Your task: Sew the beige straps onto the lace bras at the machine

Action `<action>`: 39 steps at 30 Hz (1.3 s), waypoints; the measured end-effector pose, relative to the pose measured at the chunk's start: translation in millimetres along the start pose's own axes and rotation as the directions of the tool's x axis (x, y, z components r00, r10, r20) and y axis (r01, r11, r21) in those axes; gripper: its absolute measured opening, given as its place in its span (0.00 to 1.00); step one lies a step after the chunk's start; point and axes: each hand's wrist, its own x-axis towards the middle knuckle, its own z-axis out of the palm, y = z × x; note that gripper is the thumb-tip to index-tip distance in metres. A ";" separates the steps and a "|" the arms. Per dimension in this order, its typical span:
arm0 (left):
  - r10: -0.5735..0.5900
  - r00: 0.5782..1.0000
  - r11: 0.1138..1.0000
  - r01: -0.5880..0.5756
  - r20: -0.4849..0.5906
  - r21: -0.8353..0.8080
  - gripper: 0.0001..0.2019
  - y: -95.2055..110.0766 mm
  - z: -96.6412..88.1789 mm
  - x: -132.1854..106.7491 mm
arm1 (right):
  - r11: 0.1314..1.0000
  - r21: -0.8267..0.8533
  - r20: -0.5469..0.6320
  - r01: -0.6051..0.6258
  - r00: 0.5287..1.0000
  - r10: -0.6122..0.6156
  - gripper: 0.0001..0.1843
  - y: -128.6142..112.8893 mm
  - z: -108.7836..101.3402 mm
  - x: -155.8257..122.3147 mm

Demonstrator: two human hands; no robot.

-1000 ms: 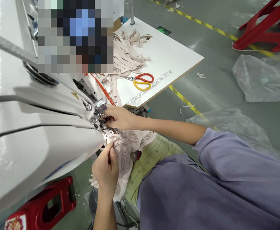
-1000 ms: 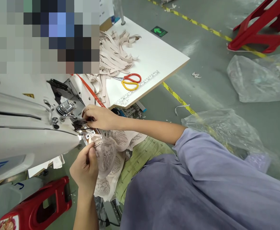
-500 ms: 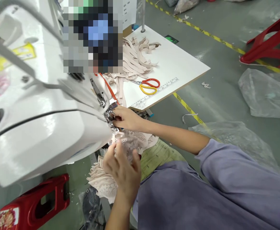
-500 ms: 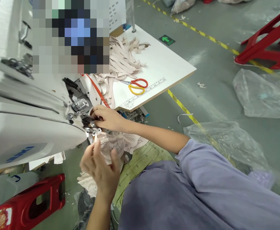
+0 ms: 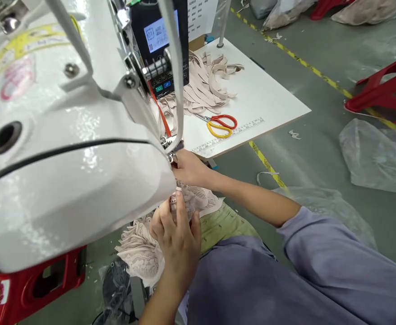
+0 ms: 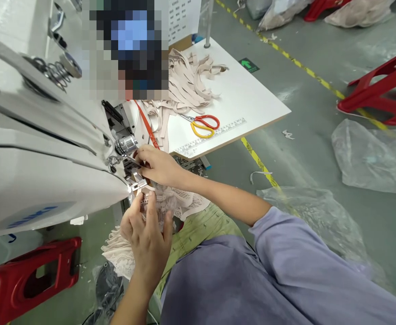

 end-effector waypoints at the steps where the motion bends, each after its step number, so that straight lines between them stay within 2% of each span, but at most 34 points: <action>1: -0.002 1.000 1.000 0.002 -0.002 0.004 0.28 -0.6 0.7 0.7 | 1.000 -0.013 -0.007 0.002 1.000 -0.002 0.04 -0.3 0.1 0.7; 22: 0.013 0.999 1.000 -0.012 -0.035 0.003 0.29 -5.3 5.2 4.4 | 1.000 -0.024 -0.010 -0.012 1.000 0.011 0.05 3.9 2.3 4.6; 28: 0.025 1.000 1.000 -0.025 0.008 0.015 0.30 -3.7 2.4 3.9 | 0.998 -0.056 -0.004 0.027 1.000 -0.027 0.05 6.3 3.4 5.8; 30: 0.035 0.999 0.999 -0.035 -0.021 0.005 0.30 -7.3 1.3 2.9 | 0.997 -0.063 -0.012 0.042 0.999 -0.043 0.05 7.5 4.5 5.6; 32: 0.032 0.994 0.999 -0.035 -0.101 -0.027 0.29 -15.5 1.7 1.4 | 0.996 -0.066 -0.028 0.066 0.997 -0.068 0.05 9.5 6.0 5.3; 34: -0.017 0.981 0.997 0.003 -0.192 -0.073 0.26 -28.0 4.6 0.0 | 0.993 -0.077 -0.041 0.085 0.995 -0.088 0.07 11.8 7.6 5.0; 36: -0.123 0.969 0.983 0.089 -0.216 -0.162 0.23 -43.0 9.7 -0.7 | 0.992 -0.088 -0.050 0.087 0.995 -0.091 0.08 13.4 9.1 4.9; 39: -0.292 0.954 0.902 0.249 -0.073 -0.351 0.20 -63.9 18.4 0.1 | 0.994 -0.078 -0.063 0.076 0.995 -0.081 0.08 13.6 11.1 5.2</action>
